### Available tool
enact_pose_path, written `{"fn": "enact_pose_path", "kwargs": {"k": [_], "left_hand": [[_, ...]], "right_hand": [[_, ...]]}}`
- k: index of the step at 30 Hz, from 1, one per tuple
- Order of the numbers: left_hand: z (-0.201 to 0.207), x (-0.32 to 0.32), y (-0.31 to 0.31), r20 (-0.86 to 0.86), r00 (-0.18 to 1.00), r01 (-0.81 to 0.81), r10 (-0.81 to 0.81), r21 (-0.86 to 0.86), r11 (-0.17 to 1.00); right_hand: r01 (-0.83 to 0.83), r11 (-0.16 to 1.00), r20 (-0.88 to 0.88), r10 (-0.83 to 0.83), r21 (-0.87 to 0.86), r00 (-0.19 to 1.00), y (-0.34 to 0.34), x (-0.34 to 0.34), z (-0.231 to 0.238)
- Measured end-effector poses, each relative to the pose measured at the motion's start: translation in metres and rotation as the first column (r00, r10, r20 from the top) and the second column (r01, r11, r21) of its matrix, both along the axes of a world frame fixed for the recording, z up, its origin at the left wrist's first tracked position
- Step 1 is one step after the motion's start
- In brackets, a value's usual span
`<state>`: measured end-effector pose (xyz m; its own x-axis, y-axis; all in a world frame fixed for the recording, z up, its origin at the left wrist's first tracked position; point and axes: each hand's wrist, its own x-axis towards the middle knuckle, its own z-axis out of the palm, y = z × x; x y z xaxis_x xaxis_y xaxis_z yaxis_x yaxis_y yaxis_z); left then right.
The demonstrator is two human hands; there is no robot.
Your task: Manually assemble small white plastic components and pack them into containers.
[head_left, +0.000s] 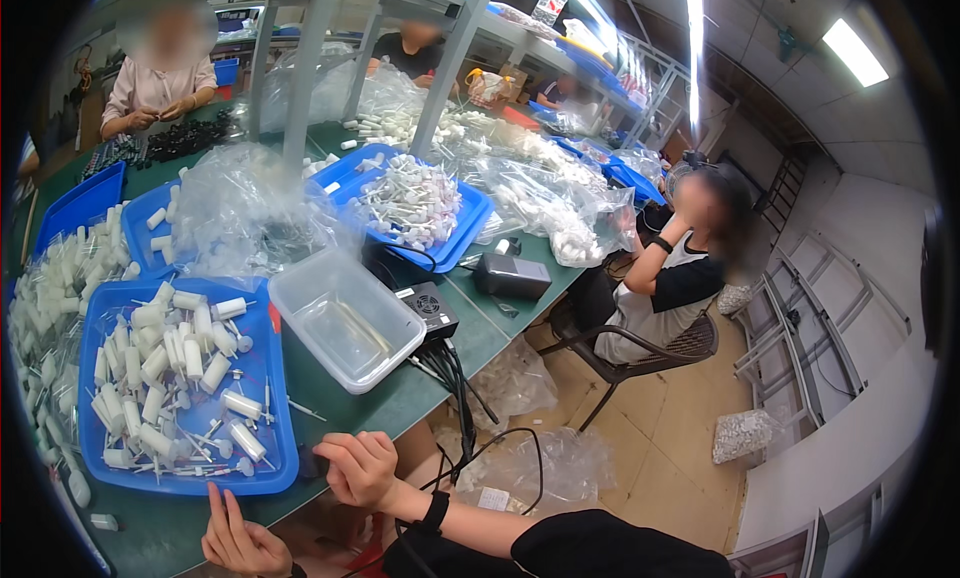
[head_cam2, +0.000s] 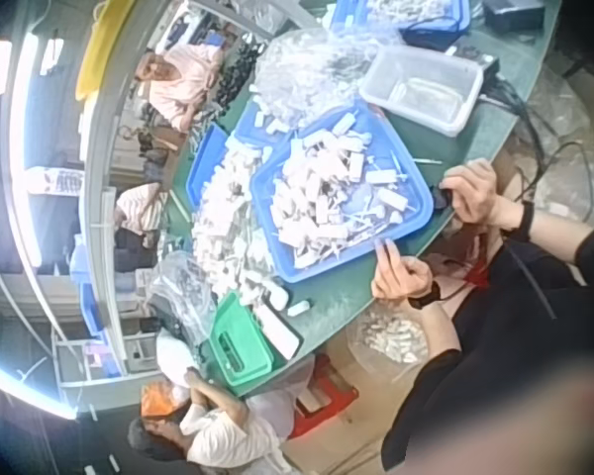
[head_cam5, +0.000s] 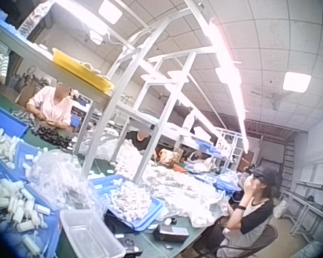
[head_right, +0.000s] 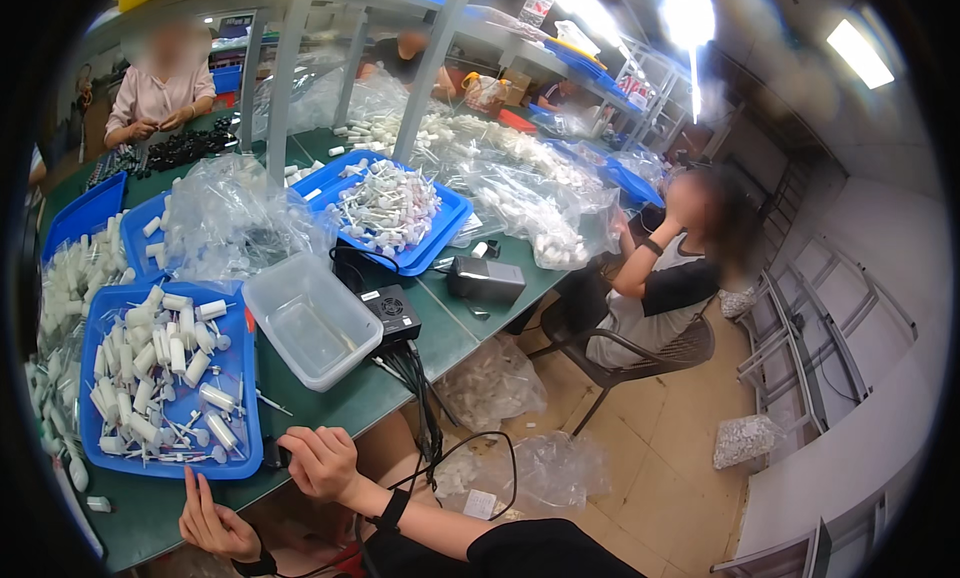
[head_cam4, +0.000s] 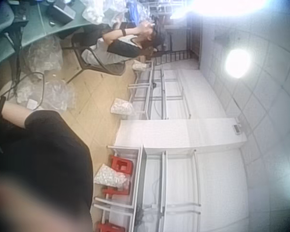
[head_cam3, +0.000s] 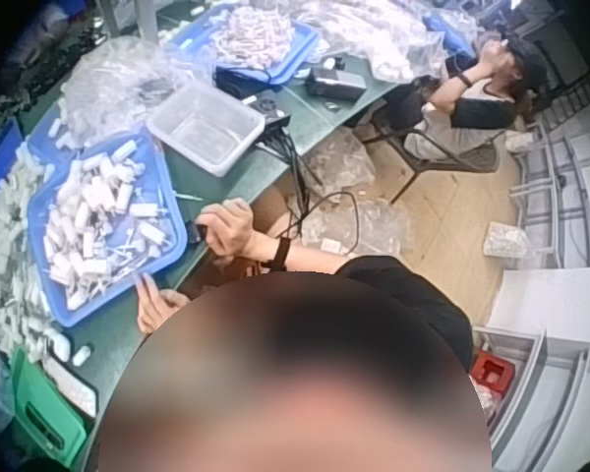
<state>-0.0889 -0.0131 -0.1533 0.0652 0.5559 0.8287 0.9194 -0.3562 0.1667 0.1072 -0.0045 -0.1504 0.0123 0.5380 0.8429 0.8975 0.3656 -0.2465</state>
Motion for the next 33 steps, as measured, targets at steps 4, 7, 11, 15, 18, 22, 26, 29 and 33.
{"fn": "enact_pose_path", "kwargs": {"k": [4, 7, 11, 15, 18, 22, 26, 29, 33], "left_hand": [[0.001, -0.001, 0.0, -0.001, 1.0, -0.004, 0.004, 0.008, 1.0], [-0.008, -0.004, -0.001, -0.008, 1.0, 0.012, -0.012, 0.018, 1.0], [-0.006, -0.006, -0.004, 0.028, 1.0, -0.004, 0.003, 0.025, 1.0], [0.001, -0.003, -0.003, 0.076, 0.996, 0.044, -0.045, 0.016, 0.999], [0.002, 0.0, -0.004, 0.085, 0.995, 0.043, -0.043, -0.001, 0.999], [0.002, -0.003, -0.006, 0.094, 0.995, 0.037, -0.035, -0.014, 0.999], [0.001, -0.004, -0.006, 0.098, 0.994, 0.041, -0.041, -0.002, 0.999], [0.002, -0.001, -0.004, 0.094, 0.994, 0.056, -0.055, -0.005, 0.998], [-0.002, -0.005, -0.004, 0.09, 0.994, 0.065, -0.063, -0.02, 0.998]], "right_hand": [[-0.002, 1.0, 0.012, 0.003, -0.003, 1.0, 0.001, -0.002, 0.002], [0.032, 0.999, 0.007, -0.032, 0.028, 0.999, -0.003, -0.003, 0.001], [-0.003, 1.0, 0.014, 0.003, 0.022, 1.0, -0.003, -0.005, 0.0], [0.018, 1.0, 0.025, -0.018, -0.008, 1.0, -0.004, -0.004, 0.002], [0.051, 0.998, 0.027, -0.051, -0.021, 0.998, -0.005, -0.001, 0.004], [0.0, 1.0, -0.017, -0.001, -0.026, 1.0, -0.004, -0.006, 0.007], [-0.013, 0.999, -0.018, 0.012, -0.035, 1.0, -0.004, -0.006, 0.007], [0.002, 1.0, -0.01, -0.003, -0.029, 1.0, -0.004, -0.002, 0.007], [0.008, 0.999, -0.008, -0.009, -0.033, 1.0, -0.005, -0.003, 0.007]]}}
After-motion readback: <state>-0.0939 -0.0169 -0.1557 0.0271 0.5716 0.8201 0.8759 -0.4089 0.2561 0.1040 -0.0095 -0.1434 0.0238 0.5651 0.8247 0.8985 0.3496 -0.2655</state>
